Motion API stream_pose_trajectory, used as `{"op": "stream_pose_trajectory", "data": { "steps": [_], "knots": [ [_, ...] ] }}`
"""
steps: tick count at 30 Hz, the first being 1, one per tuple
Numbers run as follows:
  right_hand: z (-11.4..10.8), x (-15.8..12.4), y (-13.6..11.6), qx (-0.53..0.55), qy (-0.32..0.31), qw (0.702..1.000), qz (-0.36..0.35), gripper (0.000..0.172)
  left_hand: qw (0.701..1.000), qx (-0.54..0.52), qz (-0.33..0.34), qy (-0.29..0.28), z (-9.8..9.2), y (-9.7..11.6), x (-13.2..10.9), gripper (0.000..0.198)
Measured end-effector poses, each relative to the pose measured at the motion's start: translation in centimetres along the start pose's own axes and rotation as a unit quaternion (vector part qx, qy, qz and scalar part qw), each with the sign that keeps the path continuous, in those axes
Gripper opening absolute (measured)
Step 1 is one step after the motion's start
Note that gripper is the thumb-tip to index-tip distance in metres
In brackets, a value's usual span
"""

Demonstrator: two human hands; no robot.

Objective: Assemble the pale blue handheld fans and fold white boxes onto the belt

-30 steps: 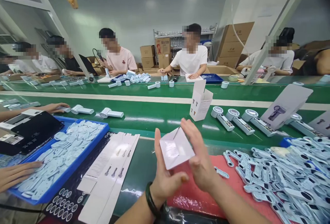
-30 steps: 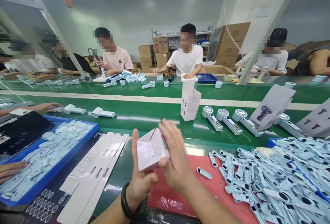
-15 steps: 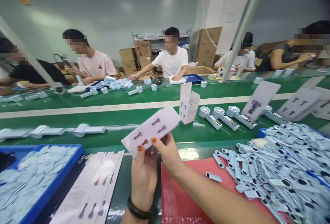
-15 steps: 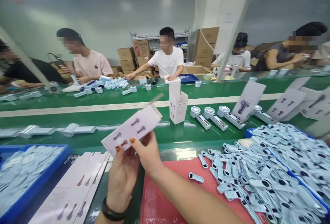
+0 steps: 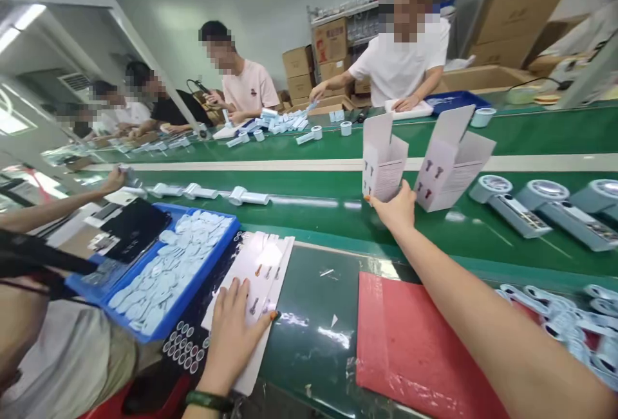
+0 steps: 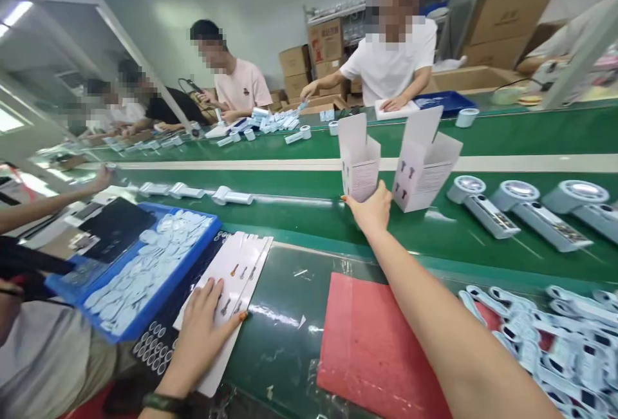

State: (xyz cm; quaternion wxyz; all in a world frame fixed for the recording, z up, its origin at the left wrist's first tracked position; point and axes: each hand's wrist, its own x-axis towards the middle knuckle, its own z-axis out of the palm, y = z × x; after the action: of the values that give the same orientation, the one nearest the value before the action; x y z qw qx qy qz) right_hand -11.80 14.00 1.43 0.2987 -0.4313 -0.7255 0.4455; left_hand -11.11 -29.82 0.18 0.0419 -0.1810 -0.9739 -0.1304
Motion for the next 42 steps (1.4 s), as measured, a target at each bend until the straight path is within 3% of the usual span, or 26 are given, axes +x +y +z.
{"op": "stream_pose_trajectory", "data": {
  "steps": [2,4,8,10,13,16,18,21,25,29,32,34,37,39,40,42],
  "knots": [
    [-0.5,-1.0,0.4,0.005,-0.009,1.0,0.015,0.107,1.0,0.015,0.001,0.011,-0.1,0.1,-0.1,0.076],
    [-0.8,-2.6,0.3,0.025,-0.044,0.999,0.014,0.09,0.999,0.026,0.023,0.025,-0.6,0.3,0.0,0.072],
    [-0.9,-7.7,-1.5,0.098,-0.211,0.972,0.013,0.056,0.99,0.024,0.113,0.077,-1.4,0.6,0.2,0.048],
    [-1.2,-10.7,-3.0,0.142,-0.314,0.938,0.037,0.057,0.975,0.007,0.176,0.134,-1.6,1.3,-0.2,0.04],
    [-2.4,-14.5,-5.2,0.215,-0.454,0.861,0.08,0.059,0.933,-0.025,0.297,0.2,-1.9,3.4,-1.7,0.052],
    [-4.7,-16.8,-6.0,0.3,-0.558,0.766,0.113,0.039,0.896,-0.057,0.392,0.2,-2.6,5.7,-3.6,0.067],
    [-6.6,-17.6,-5.7,0.33,-0.58,0.737,0.109,0.031,0.893,-0.087,0.406,0.173,-3.4,6.8,-4.6,0.062],
    [-9.6,-18.7,-4.5,0.322,-0.594,0.732,0.082,0.036,0.915,-0.113,0.362,0.141,-5.1,7.5,-4.9,0.051],
    [-12.5,-21.4,-2.4,0.289,-0.622,0.723,0.086,0.041,0.936,-0.099,0.305,0.143,-6.2,8.0,-4.7,0.061],
    [-13.8,-24.6,0.8,0.26,-0.628,0.722,0.128,0.032,0.935,-0.18,0.298,0.062,-5.4,8.5,-6.7,0.055],
    [-14.5,-26.4,3.6,0.237,-0.593,0.752,0.162,0.028,0.93,-0.207,0.302,0.026,-4.4,8.7,-9.3,0.058],
    [-15.0,-26.9,5.2,0.209,-0.55,0.794,0.152,0.023,0.927,-0.212,0.307,-0.031,-3.5,8.8,-10.8,0.069],
    [-15.6,-26.7,6.3,0.193,-0.496,0.835,0.136,0.022,0.902,-0.237,0.302,-0.199,-2.5,9.6,-12.2,0.078],
    [-15.8,-26.0,5.8,0.173,-0.495,0.835,0.169,0.03,0.881,-0.244,0.286,-0.287,-2.4,10.5,-12.4,0.083],
    [-15.9,-25.5,5.1,0.163,-0.499,0.829,0.195,0.035,0.881,-0.24,0.273,-0.304,-2.6,11.0,-12.2,0.091],
    [-16.3,-24.5,3.4,0.188,-0.502,0.808,0.245,0.045,0.902,-0.228,0.234,-0.281,-3.6,12.0,-11.5,0.107]
  ]
}}
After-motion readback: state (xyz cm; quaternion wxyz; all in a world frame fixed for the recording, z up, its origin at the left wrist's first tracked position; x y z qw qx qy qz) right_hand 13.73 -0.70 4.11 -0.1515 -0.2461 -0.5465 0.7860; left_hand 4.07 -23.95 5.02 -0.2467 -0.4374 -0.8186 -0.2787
